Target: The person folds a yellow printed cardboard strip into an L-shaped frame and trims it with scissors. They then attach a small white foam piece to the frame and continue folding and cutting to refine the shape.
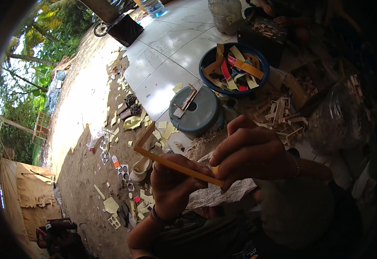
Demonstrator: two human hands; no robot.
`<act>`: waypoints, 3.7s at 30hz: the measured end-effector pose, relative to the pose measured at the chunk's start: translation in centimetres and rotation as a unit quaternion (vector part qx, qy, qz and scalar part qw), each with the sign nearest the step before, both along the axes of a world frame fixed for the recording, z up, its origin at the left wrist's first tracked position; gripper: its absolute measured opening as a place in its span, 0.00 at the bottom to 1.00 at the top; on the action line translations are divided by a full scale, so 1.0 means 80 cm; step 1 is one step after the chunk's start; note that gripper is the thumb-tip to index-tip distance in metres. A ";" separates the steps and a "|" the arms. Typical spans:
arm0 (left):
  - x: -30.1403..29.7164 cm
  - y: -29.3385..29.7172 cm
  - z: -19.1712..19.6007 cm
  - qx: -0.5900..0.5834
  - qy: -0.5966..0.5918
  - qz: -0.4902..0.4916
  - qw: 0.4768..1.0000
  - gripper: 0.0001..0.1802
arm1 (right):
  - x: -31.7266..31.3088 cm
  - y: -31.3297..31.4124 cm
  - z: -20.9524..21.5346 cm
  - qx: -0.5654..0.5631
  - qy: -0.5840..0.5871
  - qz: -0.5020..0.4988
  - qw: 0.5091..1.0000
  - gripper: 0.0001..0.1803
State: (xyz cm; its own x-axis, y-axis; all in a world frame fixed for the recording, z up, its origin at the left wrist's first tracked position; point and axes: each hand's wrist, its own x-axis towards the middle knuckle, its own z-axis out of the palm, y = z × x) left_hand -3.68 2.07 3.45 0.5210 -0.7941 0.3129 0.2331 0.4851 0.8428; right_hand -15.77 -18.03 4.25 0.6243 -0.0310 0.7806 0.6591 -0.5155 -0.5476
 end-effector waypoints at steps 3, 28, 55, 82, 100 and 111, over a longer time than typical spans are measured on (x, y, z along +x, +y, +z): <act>0.001 0.000 -0.001 -0.002 0.004 -0.009 1.000 0.21 | 0.000 -0.001 0.000 -0.005 0.002 0.003 1.000 0.15; 0.024 0.000 0.006 -0.007 0.009 -0.110 0.994 0.17 | -0.001 0.006 -0.002 0.014 0.002 -0.009 1.000 0.18; 0.059 -0.005 0.009 -0.044 -0.220 -0.162 0.961 0.07 | 0.000 0.011 0.001 -0.060 0.015 0.044 0.997 0.14; 0.037 -0.001 0.001 0.016 -0.014 -0.117 0.993 0.16 | 0.005 0.019 -0.012 0.073 0.076 0.052 0.993 0.17; 0.004 -0.009 0.026 0.126 0.163 -0.061 0.977 0.23 | 0.003 0.017 -0.008 0.033 0.017 -0.039 0.999 0.21; 0.015 -0.004 0.006 0.101 0.235 -0.104 0.961 0.19 | -0.001 0.025 -0.025 0.360 0.225 0.100 0.900 0.24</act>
State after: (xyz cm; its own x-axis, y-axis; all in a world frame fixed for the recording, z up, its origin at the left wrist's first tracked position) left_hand -2.45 1.73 3.91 0.3907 -0.9162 -0.0894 0.6847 0.2243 0.6934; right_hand -15.86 -16.01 2.26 0.9213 -0.2802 0.2697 0.3273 0.1839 -0.9269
